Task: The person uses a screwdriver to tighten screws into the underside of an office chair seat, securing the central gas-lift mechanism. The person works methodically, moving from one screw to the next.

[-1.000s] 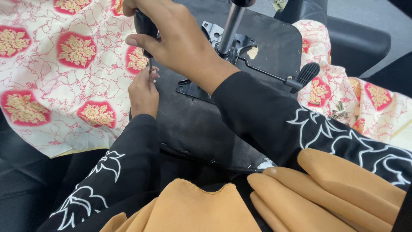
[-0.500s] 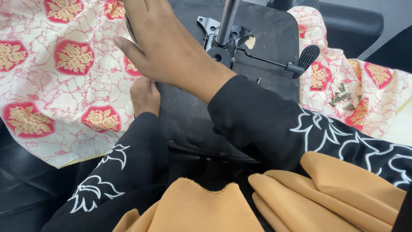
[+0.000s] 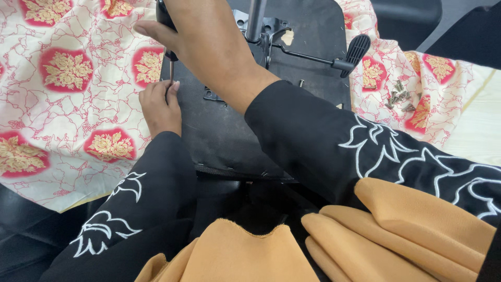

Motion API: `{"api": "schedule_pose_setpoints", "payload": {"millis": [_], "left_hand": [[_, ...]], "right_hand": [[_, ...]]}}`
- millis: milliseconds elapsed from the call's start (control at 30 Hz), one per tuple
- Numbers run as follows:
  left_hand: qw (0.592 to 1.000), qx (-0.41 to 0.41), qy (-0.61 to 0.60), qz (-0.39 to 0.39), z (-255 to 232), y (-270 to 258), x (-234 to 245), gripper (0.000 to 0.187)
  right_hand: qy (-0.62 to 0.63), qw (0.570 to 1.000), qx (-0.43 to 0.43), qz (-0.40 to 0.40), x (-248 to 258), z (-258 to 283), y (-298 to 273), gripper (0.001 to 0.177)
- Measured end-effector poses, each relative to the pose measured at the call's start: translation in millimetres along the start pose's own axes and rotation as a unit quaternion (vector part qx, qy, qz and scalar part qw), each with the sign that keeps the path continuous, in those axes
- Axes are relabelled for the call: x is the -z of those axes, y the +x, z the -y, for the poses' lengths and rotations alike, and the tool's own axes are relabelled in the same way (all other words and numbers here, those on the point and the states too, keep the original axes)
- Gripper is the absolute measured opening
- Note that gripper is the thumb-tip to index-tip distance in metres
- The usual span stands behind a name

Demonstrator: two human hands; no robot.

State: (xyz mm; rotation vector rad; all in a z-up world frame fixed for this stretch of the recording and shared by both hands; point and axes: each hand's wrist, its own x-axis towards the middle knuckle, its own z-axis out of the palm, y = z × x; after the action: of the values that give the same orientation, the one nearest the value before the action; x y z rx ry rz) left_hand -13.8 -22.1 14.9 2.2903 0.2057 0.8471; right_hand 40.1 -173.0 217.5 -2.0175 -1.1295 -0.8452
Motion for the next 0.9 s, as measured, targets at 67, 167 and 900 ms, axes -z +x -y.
{"api": "schedule_pose_setpoints", "payload": {"millis": [67,167,900], "left_hand": [[1.0,-0.001,0.001,-0.015,1,-1,0,0.015],[1.0,0.005,0.012,-0.006,5,-2,-3,0.014],[0.999,0.027,0.022,0.028,-14,-2,8,0.02]], "right_hand": [[0.0,0.993,-0.093,0.077,-2,2,2,0.037],[-0.006,1.0,-0.015,-0.004,-7,12,2,0.039],[-0.175,0.977,-0.031,0.116,15,1,4,0.04]]}}
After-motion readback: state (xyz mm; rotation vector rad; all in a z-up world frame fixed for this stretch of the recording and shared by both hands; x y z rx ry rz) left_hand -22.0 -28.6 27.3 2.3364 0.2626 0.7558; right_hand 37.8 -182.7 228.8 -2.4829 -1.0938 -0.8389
